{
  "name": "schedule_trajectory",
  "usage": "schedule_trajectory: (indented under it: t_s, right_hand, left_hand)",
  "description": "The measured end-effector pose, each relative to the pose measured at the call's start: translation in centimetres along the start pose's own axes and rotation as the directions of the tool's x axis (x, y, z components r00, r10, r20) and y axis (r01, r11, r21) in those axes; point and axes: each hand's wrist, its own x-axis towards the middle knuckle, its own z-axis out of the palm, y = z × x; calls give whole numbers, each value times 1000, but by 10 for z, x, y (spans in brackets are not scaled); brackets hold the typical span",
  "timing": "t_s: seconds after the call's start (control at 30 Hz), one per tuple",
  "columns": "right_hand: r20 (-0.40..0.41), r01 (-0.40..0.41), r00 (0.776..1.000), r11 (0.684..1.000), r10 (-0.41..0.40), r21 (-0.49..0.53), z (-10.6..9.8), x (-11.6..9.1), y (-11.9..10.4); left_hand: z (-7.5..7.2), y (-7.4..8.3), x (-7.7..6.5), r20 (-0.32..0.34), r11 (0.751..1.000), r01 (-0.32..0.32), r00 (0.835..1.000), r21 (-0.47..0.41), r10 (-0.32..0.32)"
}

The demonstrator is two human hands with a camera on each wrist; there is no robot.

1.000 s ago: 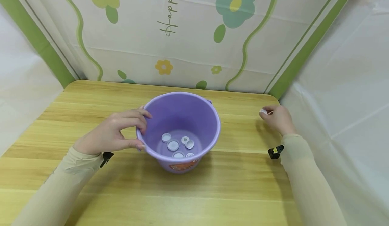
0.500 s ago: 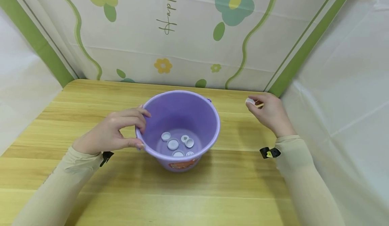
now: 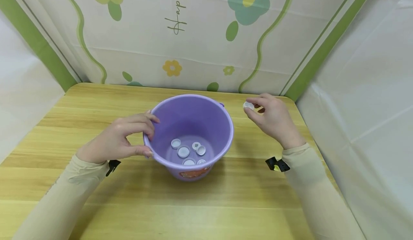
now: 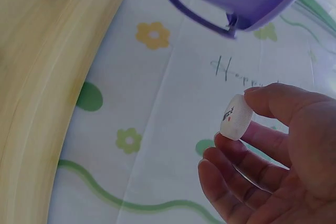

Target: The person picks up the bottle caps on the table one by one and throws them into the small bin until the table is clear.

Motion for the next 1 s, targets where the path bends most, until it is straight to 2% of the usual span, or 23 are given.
schedule_trajectory:
  t_s: [0.33,0.7,1.0]
  right_hand:
    - [4,129,992,991,-129,-20,9,1,-23]
    - [-2,235,972,971,-235,-37,7,2,-58]
    - [-3,309,951,951,-309,24,11,10,-86]
  left_hand:
    - [0,-1,1,-6,1000,-1,1000,0,1]
    - [0,0,2,-9,1000,-14,1000,4,14]
    - [1,-2,-1,-10,1000,-8,1000,1,8]
